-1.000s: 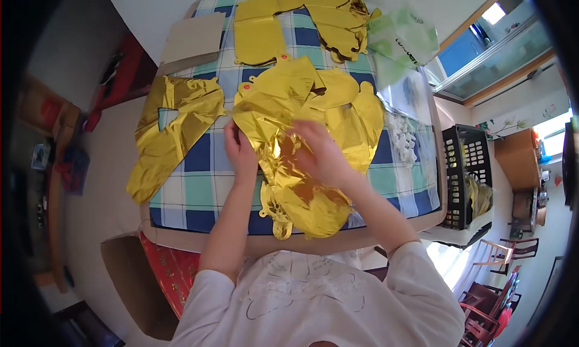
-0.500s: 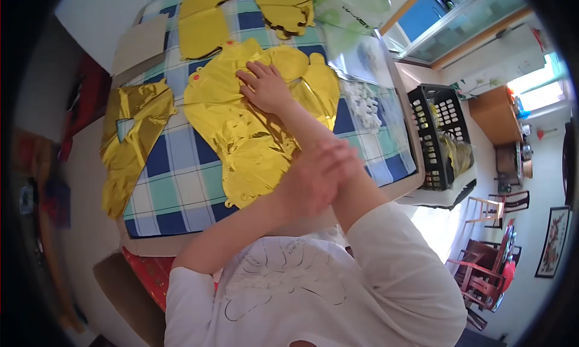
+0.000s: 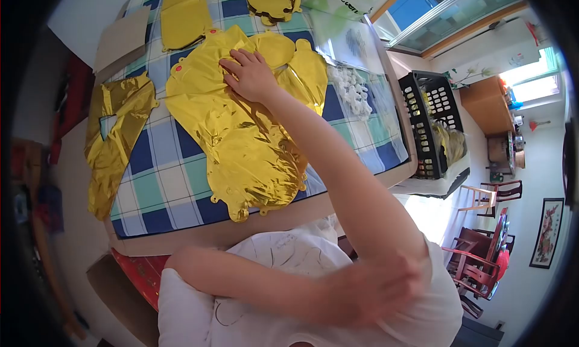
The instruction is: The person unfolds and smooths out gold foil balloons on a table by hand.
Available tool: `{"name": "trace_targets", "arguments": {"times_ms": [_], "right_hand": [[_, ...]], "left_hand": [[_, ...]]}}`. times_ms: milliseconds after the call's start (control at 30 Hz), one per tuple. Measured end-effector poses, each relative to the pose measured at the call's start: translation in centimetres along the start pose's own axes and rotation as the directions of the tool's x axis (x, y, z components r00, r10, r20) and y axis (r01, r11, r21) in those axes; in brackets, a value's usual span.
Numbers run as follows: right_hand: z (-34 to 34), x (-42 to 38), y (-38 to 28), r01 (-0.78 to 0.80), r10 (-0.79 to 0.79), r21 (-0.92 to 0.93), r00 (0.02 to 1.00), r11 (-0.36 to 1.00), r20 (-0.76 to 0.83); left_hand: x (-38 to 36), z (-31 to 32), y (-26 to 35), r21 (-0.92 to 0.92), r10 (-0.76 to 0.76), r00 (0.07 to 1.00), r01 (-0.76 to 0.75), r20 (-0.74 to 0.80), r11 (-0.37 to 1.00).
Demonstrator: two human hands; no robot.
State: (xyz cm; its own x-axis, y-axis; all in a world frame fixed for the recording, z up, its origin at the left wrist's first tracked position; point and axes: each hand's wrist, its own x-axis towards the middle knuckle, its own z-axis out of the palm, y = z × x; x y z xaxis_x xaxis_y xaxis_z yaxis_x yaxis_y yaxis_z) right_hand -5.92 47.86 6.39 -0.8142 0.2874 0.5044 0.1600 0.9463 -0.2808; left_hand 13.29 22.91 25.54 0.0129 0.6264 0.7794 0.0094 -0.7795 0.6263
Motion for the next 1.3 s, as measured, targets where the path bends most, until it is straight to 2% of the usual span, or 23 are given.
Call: {"name": "trace_targets", "arguments": {"times_ms": [100,200,300,400,500,600,633,667,733,767,800,867,900,1000,1033,1167,1267,1300], "right_hand": [[0.0,-0.2,0.2,-0.004,0.004,-0.002,1.0,1.0,0.014],[0.0,0.1,0.2,-0.016,0.017,-0.024,0.999,1.0,0.035],[0.0,-0.1,-0.1,-0.031,0.033,-0.027,0.997,0.999,0.064],[-0.3,-0.3,-0.3,-0.049,0.05,-0.02,0.994,0.999,0.094],[-0.4,0.0,-0.1,-0.04,0.042,-0.023,0.994,0.999,0.096],[-0.4,0.0,-0.1,-0.033,0.032,0.012,0.996,0.999,0.086],[-0.3,0.1,0.0,-0.009,0.007,0.08,1.0,0.997,0.022],[-0.8,0.5,0.0,-0.064,0.067,0.151,0.998,0.986,-0.014],[-2.0,1.4,0.3,-0.157,0.184,0.297,0.981,0.942,-0.066],[-1.4,1.5,1.4,-0.107,0.145,0.2,0.972,0.974,-0.184],[-2.2,1.8,1.4,-0.151,0.17,0.13,0.974,0.98,-0.15],[-4.4,2.2,0.8,-0.232,0.229,-0.021,0.969,0.973,-0.092],[-4.4,2.4,0.7,-0.152,0.148,-0.03,0.984,0.988,-0.103],[-3.2,3.0,0.2,-0.039,0.04,0.034,0.998,0.999,-0.047],[-3.1,3.1,0.5,-0.068,0.072,0.065,0.995,0.996,-0.075],[-2.2,2.6,3.9,-0.304,0.304,-0.048,0.953,0.952,0.0],[-1.8,2.8,5.3,-0.386,0.377,0.126,0.922,0.914,0.093],[-2.1,3.1,6.0,-0.503,0.479,0.229,0.864,0.833,0.158]], "left_hand": [[1.8,-3.5,-0.9,0.1,-0.323,0.94,0.333,-0.107,0.938],[0.8,-3.6,-0.5,0.165,-0.29,0.957,0.291,-0.034,0.942],[-0.9,-2.8,-0.4,-0.024,-0.193,0.98,0.194,0.054,0.981],[1.3,-5.2,-1.8,0.192,-0.294,0.955,0.296,-0.038,0.936],[-0.1,-4.9,-1.8,0.136,-0.171,0.985,0.17,-0.006,0.976],[-4.0,-6.5,-2.9,0.273,-0.21,0.967,0.165,0.143,0.948],[-5.6,-8.3,-4.6,0.375,-0.285,0.958,0.25,0.041,0.893],[-6.6,-10.7,-6.5,0.463,-0.342,0.937,0.335,-0.073,0.82],[-6.9,-15.6,-8.3,0.781,-0.458,0.831,0.502,-0.315,0.373],[-7.9,-17.1,-9.1,0.834,-0.468,0.79,0.523,-0.397,0.175],[-9.1,-18.2,-9.9,0.851,-0.459,0.749,0.525,-0.478,-0.03],[-11.3,-19.2,-11.4,0.851,-0.541,0.691,0.516,-0.479,-0.095],[-11.9,-19.5,-12.0,0.851,-0.579,0.658,0.51,-0.481,-0.127],[-11.8,-19.3,-12.3,0.869,-0.596,0.663,0.477,-0.452,-0.129],[-11.8,-19.2,-12.3,0.87,-0.575,0.681,0.48,-0.453,-0.117],[-11.8,-18.9,-12.4,0.867,-0.556,0.693,0.485,-0.459,-0.111],[-11.8,-18.9,-12.4,0.867,-0.557,0.692,0.485,-0.46,-0.113],[-11.8,-19.0,-12.4,0.868,-0.556,0.694,0.484,-0.457,-0.109]]}}
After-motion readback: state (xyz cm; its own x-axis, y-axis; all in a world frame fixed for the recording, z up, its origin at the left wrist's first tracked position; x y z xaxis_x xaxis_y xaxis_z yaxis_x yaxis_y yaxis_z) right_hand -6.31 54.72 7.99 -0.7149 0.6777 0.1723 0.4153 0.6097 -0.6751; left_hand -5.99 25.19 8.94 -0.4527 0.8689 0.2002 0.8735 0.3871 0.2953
